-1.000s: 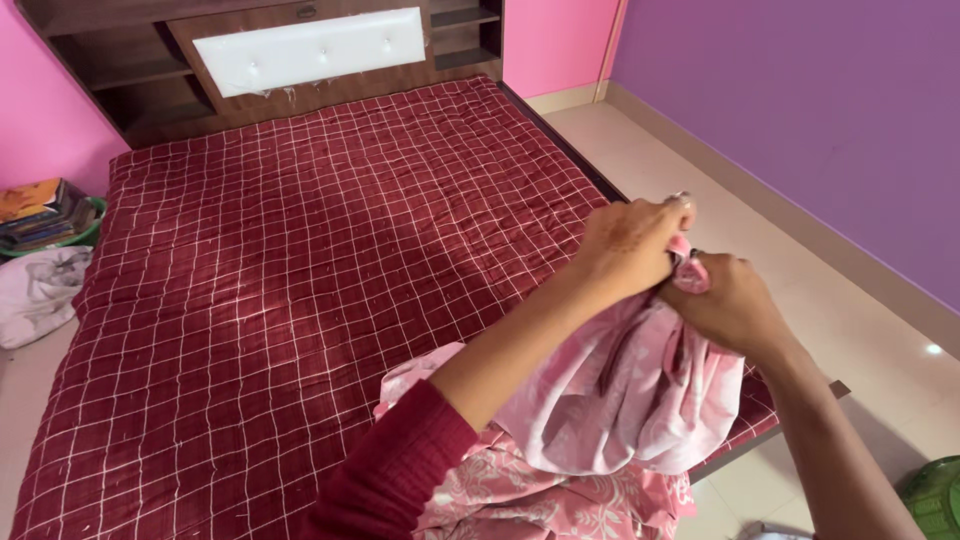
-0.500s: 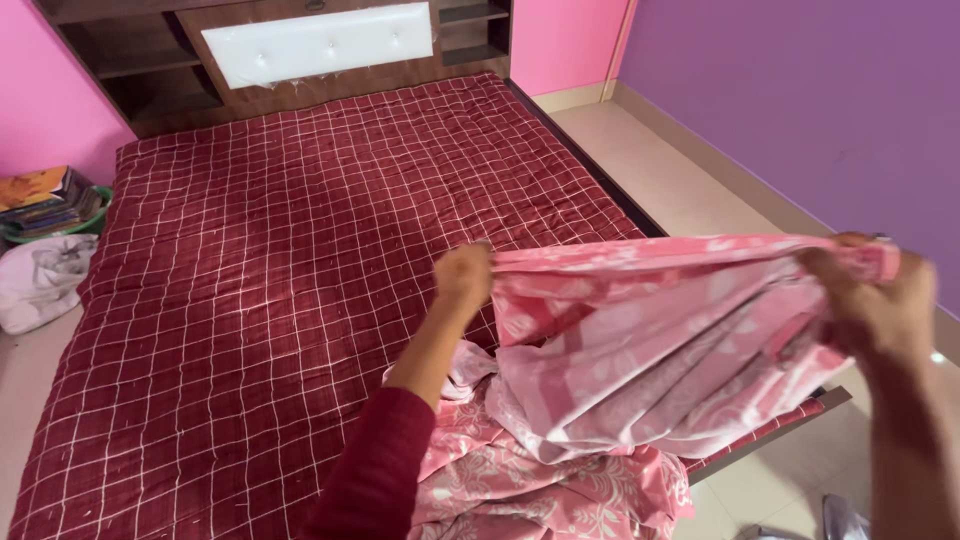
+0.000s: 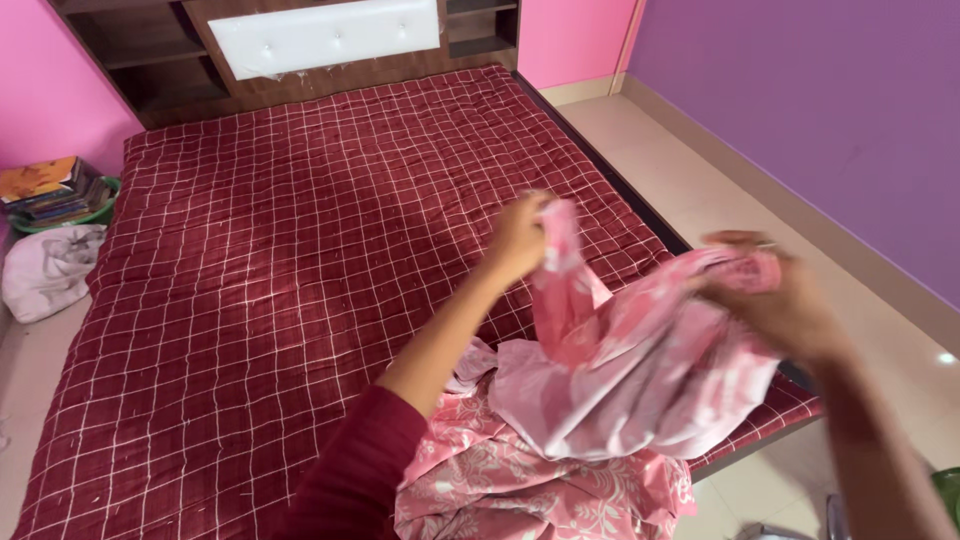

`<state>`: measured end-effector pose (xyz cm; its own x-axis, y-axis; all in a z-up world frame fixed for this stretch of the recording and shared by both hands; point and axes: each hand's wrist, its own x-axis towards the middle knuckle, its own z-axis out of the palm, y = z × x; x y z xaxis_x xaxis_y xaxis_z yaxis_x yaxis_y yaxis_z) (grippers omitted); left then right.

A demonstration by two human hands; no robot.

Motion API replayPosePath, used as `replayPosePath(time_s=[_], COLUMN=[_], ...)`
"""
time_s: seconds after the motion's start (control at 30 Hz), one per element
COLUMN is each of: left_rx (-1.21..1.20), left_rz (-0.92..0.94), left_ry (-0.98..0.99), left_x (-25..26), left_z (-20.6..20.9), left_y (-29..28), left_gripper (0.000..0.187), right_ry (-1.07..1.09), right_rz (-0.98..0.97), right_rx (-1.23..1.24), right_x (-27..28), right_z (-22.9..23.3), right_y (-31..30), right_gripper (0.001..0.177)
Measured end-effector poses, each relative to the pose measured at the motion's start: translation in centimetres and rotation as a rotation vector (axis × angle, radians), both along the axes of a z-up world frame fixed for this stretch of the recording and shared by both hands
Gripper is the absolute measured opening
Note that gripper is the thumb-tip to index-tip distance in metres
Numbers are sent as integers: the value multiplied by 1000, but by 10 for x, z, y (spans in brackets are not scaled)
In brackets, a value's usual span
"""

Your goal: The person unfolds a pink floral patterned sheet and spreads it over a bed with a red checkered sheet. They smooth the fabric by hand, tucking the edges under the mattress and adjusting the corners to ensure a neat fit.

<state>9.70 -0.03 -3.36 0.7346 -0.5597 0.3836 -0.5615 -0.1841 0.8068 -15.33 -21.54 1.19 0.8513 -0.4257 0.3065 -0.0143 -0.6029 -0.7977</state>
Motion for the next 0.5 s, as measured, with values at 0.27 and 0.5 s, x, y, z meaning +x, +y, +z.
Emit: replayPosePath(time_s=[0.27,0.5], left_rx=[-109,-72], left_rz=[-491,-285], left_ry=[-289,123], left_x=[-83,-93], left_z=[37,-25], left_y=[-41,-19], left_gripper=[68,70], right_ry=[123,-91], right_rz=[-218,128], right_rx=[70,525], right_x=[47,63], right_z=[-30,-5], right_y=[34,73], right_gripper=[19,23])
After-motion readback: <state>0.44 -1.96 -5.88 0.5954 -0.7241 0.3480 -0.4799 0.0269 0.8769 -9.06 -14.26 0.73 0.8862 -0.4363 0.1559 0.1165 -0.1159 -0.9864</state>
